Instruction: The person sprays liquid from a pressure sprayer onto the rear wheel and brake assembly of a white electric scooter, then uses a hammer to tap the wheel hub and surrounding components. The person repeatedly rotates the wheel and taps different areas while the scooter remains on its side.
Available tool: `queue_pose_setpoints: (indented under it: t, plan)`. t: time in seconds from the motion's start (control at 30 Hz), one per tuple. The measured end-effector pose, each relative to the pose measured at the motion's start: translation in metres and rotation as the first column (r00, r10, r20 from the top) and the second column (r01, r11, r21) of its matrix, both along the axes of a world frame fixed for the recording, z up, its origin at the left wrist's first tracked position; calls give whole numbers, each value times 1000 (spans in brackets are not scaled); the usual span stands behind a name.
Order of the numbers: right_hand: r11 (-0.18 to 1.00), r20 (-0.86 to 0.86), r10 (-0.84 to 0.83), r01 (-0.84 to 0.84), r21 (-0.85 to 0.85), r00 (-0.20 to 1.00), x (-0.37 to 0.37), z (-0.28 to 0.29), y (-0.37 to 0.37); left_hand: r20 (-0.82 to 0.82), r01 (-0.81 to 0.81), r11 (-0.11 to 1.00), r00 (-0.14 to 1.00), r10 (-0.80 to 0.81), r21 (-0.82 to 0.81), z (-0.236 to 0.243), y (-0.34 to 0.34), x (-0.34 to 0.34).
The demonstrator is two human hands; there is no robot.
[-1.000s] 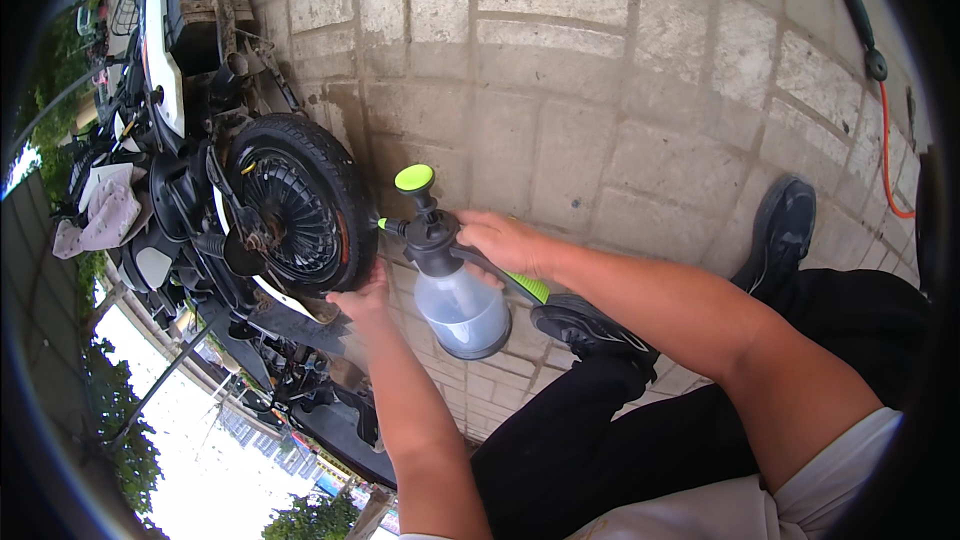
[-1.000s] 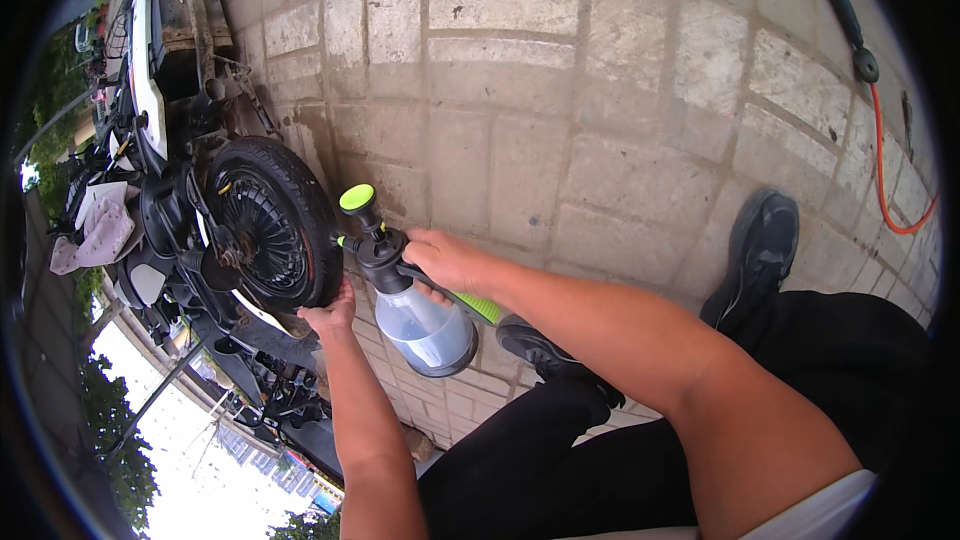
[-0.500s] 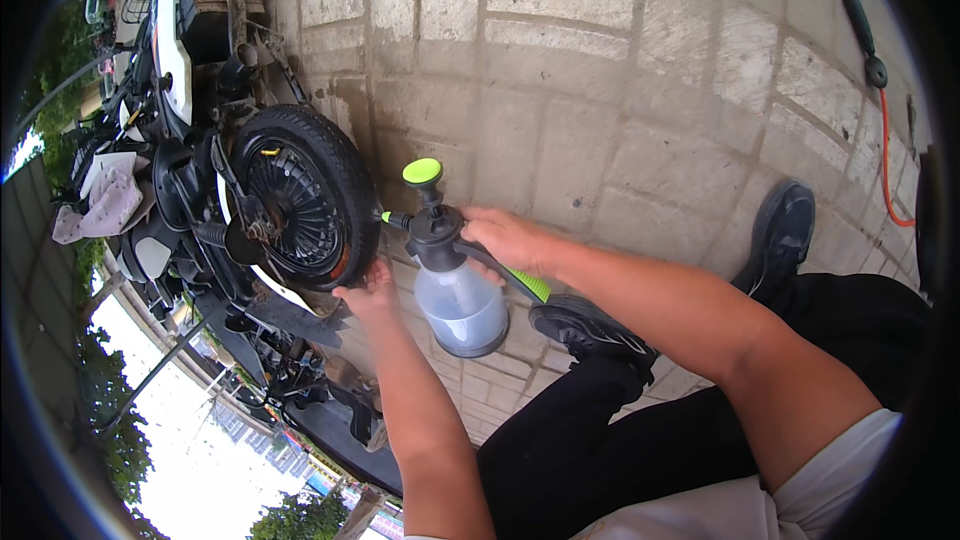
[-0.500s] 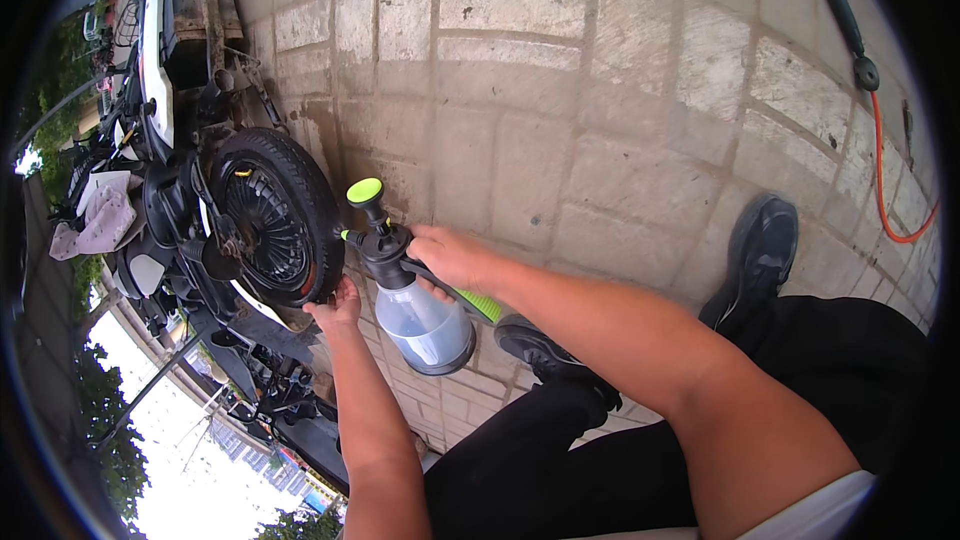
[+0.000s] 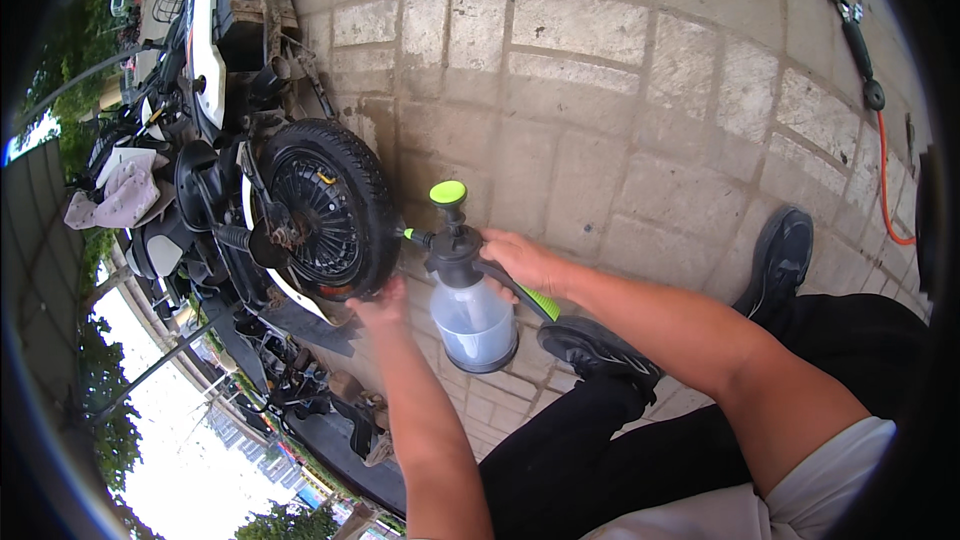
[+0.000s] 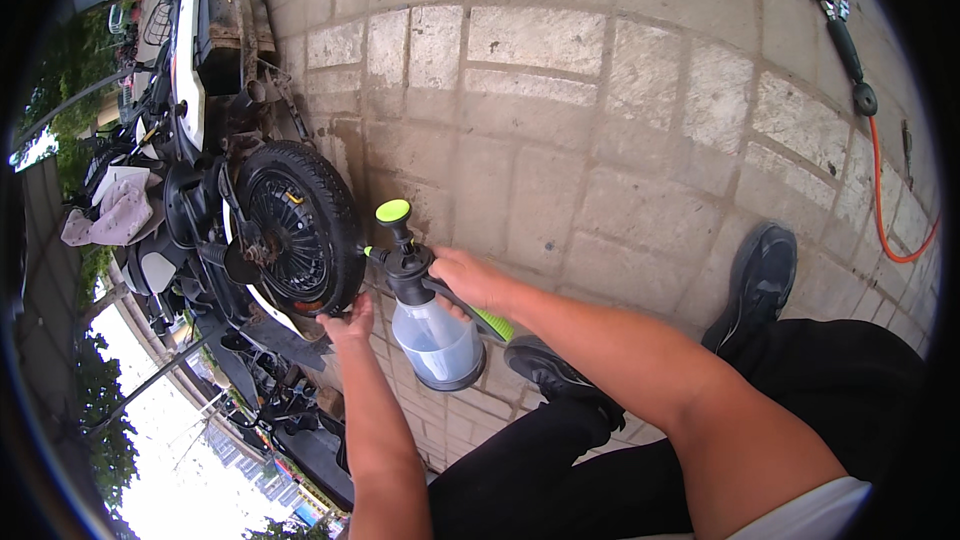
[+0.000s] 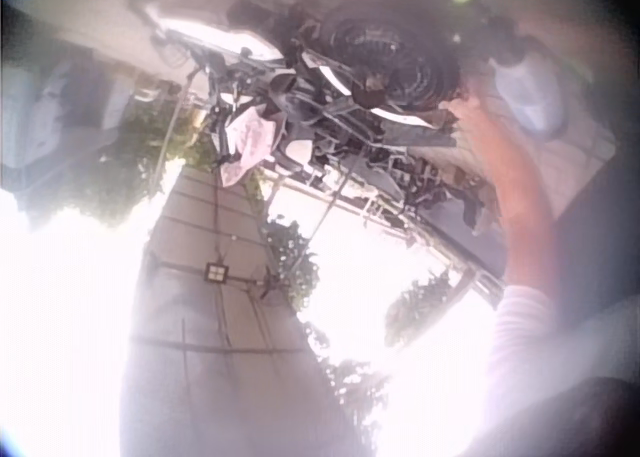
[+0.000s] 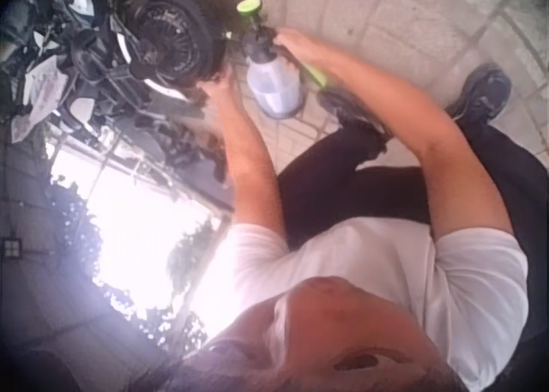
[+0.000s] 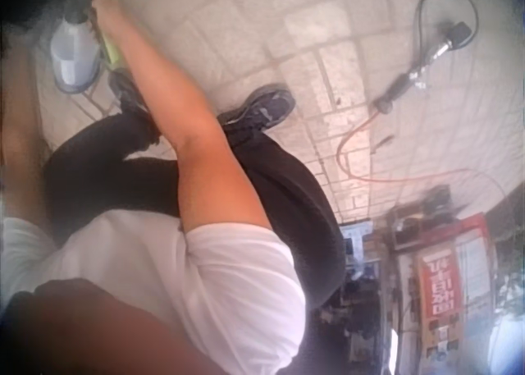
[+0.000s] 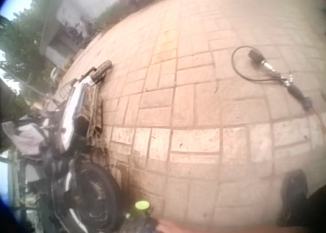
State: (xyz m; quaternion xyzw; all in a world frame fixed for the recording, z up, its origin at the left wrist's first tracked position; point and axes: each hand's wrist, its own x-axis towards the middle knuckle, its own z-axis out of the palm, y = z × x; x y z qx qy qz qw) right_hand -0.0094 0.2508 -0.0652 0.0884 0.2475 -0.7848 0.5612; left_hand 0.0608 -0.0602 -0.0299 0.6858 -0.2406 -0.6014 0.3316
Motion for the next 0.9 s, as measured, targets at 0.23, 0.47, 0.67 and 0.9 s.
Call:
queue_pose_setpoints:
  t: [0.23, 0.47, 0.67, 0.9]
  plan:
    - [998, -30, 54, -53, 28, 998, 1, 1, -2, -285, 171, 985, 943, -173, -35, -19, 23, -4]
    - [999, -28, 53, -53, 0, 998, 2, 3, -3, -112, 55, 998, 992, -58, -27, -5, 21, -2]
    - [998, 36, 47, -46, -34, 998, 3, 2, -5, -282, 178, 978, 938, -203, -110, -26, 29, 0]
    - [997, 106, 58, -54, -47, 993, 8, -1, -4, 205, 585, 807, 783, -588, 78, 12, -6, 40]
